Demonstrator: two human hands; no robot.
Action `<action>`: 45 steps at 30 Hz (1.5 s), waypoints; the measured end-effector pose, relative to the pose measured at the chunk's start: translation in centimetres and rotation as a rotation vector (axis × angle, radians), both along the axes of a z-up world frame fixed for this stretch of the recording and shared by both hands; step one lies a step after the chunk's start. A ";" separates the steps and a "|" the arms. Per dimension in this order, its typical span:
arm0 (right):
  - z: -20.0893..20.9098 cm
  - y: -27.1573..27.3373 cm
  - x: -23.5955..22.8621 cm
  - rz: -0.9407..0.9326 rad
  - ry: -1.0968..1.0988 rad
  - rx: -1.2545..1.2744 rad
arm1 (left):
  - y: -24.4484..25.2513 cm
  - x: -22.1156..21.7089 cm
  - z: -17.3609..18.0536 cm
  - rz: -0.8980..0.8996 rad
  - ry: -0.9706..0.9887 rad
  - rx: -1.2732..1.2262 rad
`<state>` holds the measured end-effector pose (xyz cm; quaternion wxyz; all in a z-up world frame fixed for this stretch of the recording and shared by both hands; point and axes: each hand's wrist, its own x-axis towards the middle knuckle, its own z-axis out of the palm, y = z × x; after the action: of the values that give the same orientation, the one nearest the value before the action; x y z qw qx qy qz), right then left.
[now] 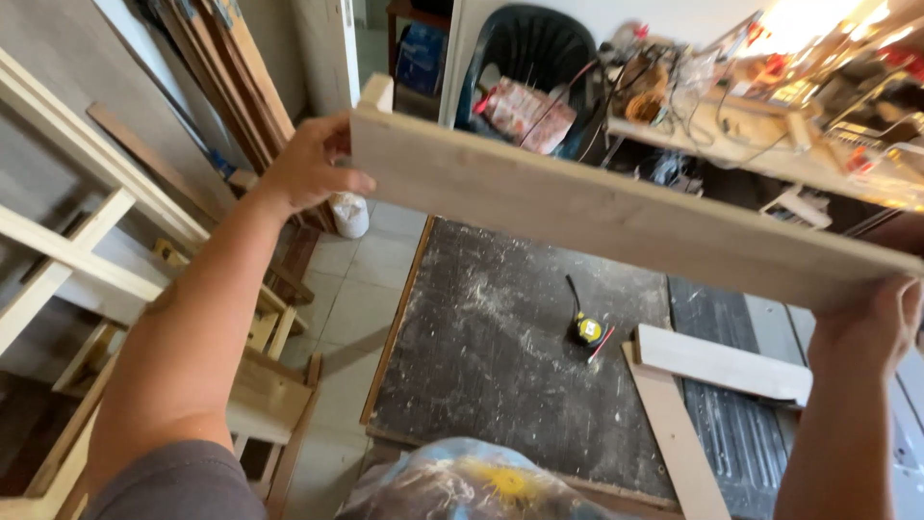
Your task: Inspecting wooden boards and sanding their edges and corners with a sanding block.
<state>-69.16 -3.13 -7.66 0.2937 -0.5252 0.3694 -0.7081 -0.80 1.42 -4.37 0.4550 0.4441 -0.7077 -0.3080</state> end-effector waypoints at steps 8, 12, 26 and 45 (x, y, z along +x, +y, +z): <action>-19.3 2.2 -4.5 -0.192 -0.365 0.351 | 3.7 -2.0 -12.4 -0.108 -0.042 0.202; -28.5 6.7 -5.0 -0.258 -0.474 0.433 | 5.1 -2.6 -21.3 -0.085 -0.196 0.364; -33.1 15.0 -0.8 -0.572 -0.524 0.788 | 7.9 -5.3 -36.3 -0.114 -0.245 0.508; -36.2 15.0 -5.9 -0.904 -0.188 0.524 | 8.0 -8.6 -39.7 -0.132 -0.276 0.317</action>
<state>-75.09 11.89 -43.86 0.1125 -0.1570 0.6957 -0.6919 -9.35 9.40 -44.10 0.2572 0.5005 -0.7337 -0.3809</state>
